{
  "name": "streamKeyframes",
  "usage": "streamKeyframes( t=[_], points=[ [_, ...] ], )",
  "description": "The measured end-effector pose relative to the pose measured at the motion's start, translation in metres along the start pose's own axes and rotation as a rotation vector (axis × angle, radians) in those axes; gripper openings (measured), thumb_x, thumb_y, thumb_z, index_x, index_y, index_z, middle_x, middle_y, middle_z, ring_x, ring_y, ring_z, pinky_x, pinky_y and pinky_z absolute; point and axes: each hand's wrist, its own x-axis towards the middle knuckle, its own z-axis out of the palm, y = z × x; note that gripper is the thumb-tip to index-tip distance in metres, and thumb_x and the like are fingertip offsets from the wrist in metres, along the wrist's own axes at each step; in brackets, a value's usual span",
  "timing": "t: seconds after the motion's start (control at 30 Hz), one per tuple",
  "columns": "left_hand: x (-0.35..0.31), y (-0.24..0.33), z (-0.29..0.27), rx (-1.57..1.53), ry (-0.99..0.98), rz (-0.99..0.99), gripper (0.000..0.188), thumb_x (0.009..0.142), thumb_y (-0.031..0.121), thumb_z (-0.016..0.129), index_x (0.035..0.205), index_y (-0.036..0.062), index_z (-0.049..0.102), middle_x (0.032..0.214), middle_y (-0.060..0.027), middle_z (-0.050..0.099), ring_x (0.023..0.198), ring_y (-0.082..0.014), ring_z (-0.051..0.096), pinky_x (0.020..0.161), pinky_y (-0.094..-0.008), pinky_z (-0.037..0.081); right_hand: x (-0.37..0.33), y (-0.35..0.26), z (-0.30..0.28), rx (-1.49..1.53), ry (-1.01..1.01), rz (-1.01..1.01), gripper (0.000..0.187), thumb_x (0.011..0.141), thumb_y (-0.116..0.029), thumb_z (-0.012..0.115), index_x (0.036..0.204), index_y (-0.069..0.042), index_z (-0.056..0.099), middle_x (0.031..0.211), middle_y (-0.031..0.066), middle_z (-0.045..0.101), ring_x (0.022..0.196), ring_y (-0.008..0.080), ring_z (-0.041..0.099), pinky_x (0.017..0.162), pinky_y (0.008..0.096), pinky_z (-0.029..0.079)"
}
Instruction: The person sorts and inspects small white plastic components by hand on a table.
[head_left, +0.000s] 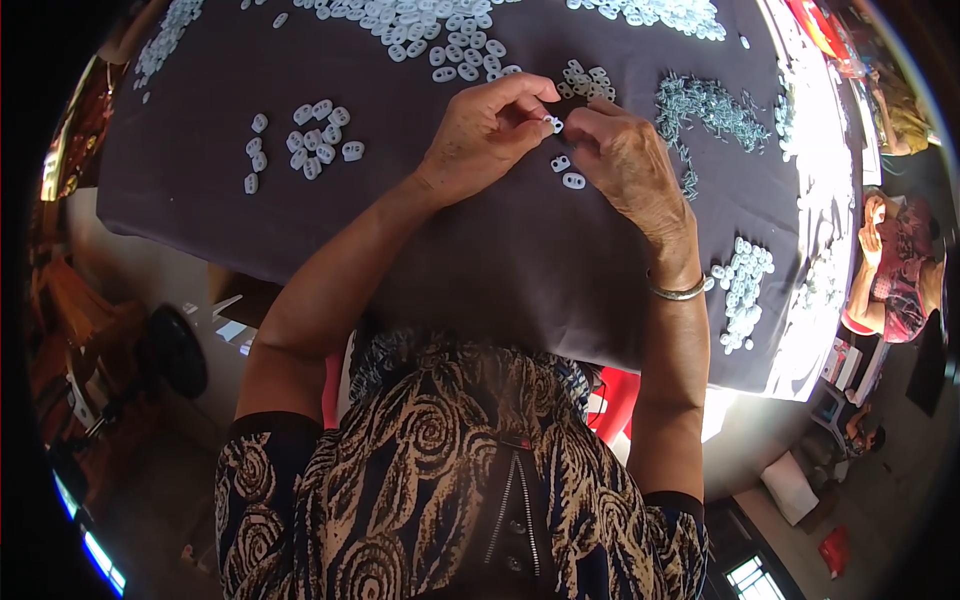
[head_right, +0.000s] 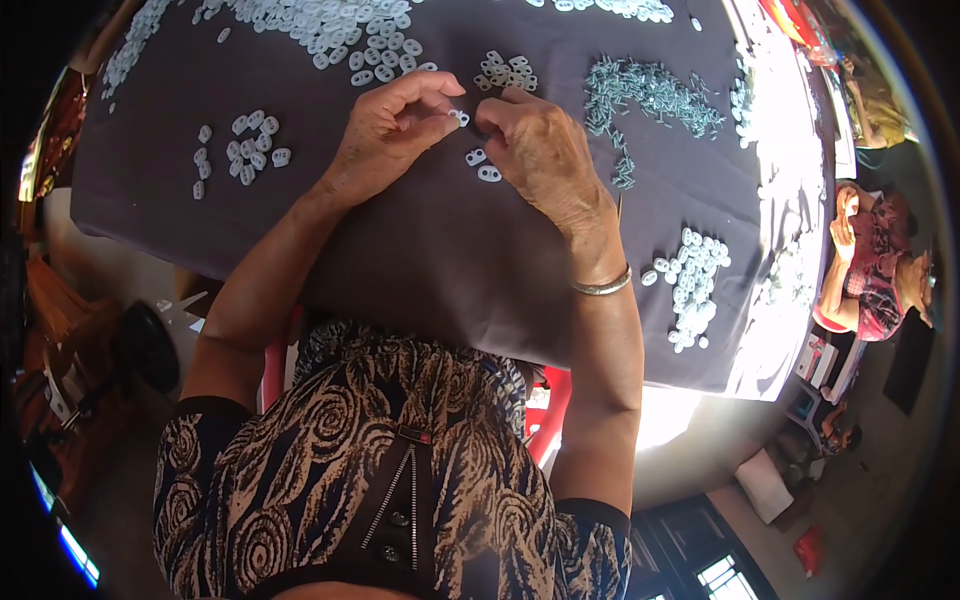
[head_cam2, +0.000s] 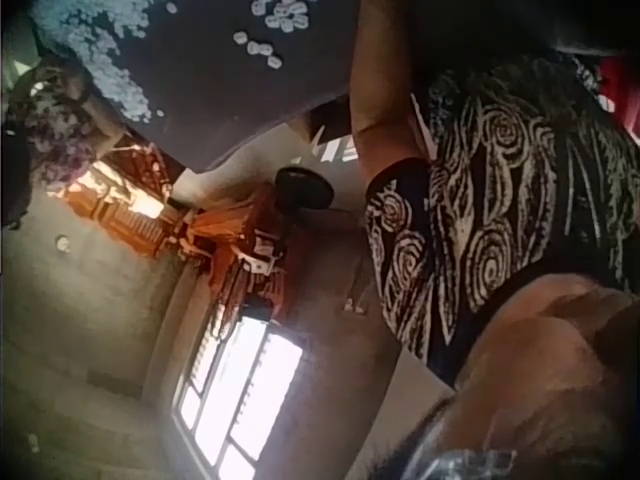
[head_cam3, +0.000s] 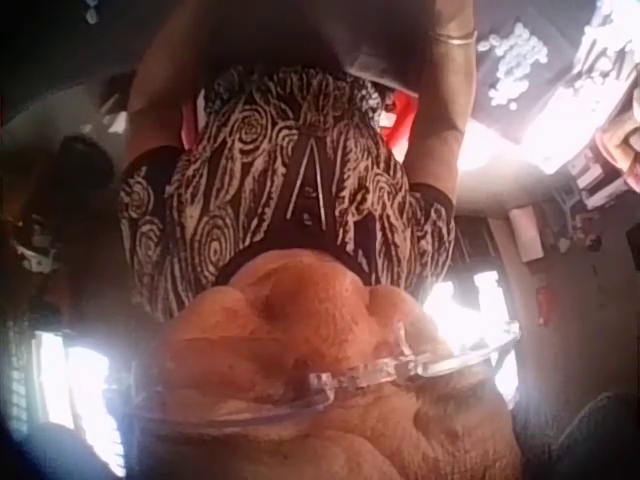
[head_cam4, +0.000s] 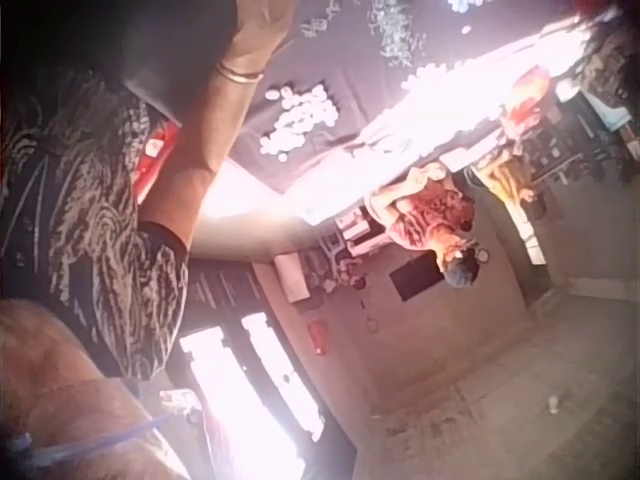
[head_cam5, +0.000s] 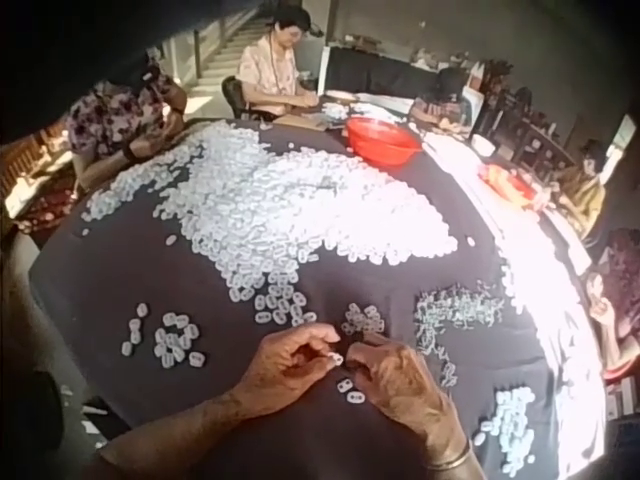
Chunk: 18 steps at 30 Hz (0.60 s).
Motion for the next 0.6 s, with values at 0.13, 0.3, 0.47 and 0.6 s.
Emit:
streamKeyframes(
  t=[0.13,0.3,0.47,0.6],
  points=[
    [0.000,-0.003,0.000,-0.011,0.017,0.015,0.028,0.083,-0.001,0.066,0.109,0.0080,0.062,0.083,0.0067,0.057,0.064,0.0018,0.037,0.058,-0.0135,0.036,-0.001,0.001,0.003,-0.074,0.031,0.020,0.008,0.072,-0.002,0.058,0.080,0.000,0.058,0.079,0.0117,0.060,0.068,0.0323,0.060,0.061,0.0392,0.048],
    [0.000,0.001,-0.002,0.026,0.027,0.025,0.026,0.083,0.000,0.065,0.107,0.0063,0.061,0.083,0.0039,0.059,0.066,0.0003,0.045,0.060,-0.0156,0.041,-0.013,0.003,0.009,-0.194,0.225,0.055,0.009,0.072,-0.003,0.060,0.080,-0.004,0.059,0.078,0.0096,0.060,0.067,0.0303,0.061,0.059,0.0385,0.048],
    [0.000,0.000,-0.004,0.026,0.029,0.005,0.024,0.083,0.001,0.065,0.106,0.0049,0.060,0.082,0.0012,0.060,0.070,-0.0016,0.054,0.064,-0.0176,0.047,-0.015,-0.004,0.002,-0.299,0.251,0.105,0.009,0.074,-0.003,0.061,0.082,-0.006,0.060,0.078,0.0082,0.061,0.067,0.0297,0.062,0.059,0.0373,0.048],
    [0.001,-0.002,-0.003,0.008,0.040,0.019,0.023,0.083,0.001,0.065,0.105,0.0046,0.060,0.082,0.0013,0.060,0.071,-0.0019,0.054,0.065,-0.0179,0.047,-0.021,0.009,-0.002,-0.159,0.243,0.165,0.007,0.077,-0.001,0.063,0.083,-0.003,0.062,0.076,0.0078,0.061,0.064,0.0241,0.062,0.060,0.0323,0.048]
  ],
)
